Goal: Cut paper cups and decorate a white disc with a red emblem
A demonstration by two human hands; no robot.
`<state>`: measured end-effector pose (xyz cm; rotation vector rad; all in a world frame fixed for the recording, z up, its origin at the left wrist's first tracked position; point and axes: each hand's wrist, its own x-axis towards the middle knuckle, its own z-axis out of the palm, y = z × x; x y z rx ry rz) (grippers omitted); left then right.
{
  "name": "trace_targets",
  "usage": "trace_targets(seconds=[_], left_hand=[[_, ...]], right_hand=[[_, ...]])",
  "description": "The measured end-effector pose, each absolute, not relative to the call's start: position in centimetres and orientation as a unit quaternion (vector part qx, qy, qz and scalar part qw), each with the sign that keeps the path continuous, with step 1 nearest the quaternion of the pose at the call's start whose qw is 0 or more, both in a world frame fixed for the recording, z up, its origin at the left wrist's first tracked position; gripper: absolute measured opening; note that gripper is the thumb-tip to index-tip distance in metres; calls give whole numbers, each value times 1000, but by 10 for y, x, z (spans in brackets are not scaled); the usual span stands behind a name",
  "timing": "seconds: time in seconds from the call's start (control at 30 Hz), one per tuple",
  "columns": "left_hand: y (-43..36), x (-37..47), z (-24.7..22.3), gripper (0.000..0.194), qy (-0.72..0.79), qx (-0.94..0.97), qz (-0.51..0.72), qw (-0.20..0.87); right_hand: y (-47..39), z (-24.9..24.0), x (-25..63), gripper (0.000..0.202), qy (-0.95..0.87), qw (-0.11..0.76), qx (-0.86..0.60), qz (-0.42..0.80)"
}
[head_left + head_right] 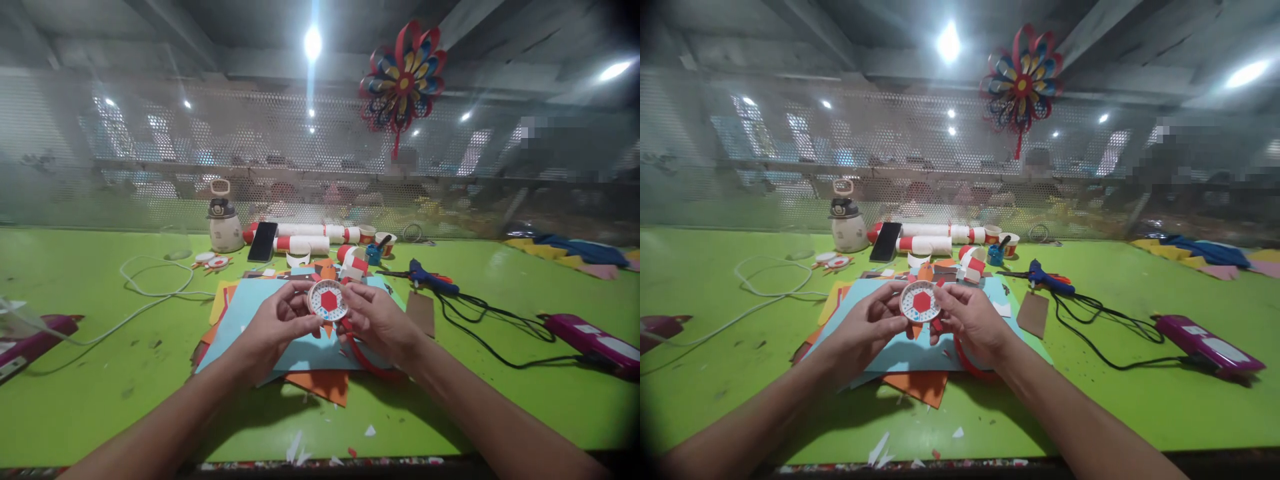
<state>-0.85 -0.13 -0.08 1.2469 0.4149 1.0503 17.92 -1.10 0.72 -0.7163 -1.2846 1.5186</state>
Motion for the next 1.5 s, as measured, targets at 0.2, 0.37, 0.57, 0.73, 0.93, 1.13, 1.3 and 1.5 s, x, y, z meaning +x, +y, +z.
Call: trace_targets(seconds=[0.2,0.37,0.57,0.73,0.93,1.13,1.3,1.5], left_hand=[[2,-11,1,34,191,561,429,682],[4,-8,0,28,258,577,423,649],[7,-9,2,21,300,586,426,621],[9,-9,-1,24,305,574,441,619],[12,-7,-6,31,328,538,489,604],[13,-7,-8,23,352,533,508,578],[11,-7,-6,22,361,532,516,566],[11,-7,-5,23,353,531,510,578]], right_hand=[[-6,6,183,29,-572,506,-336,552],[-7,4,180,31,-592,476,-361,541],[-4,-1,180,31,-586,461,-372,553],[-3,-4,180,34,-582,454,-372,562],[-2,-7,177,30,-583,457,-370,560],[-1,-12,175,24,-585,463,-376,549],[0,-13,174,24,-590,461,-383,541],[-2,-12,174,26,-600,454,-388,532]])
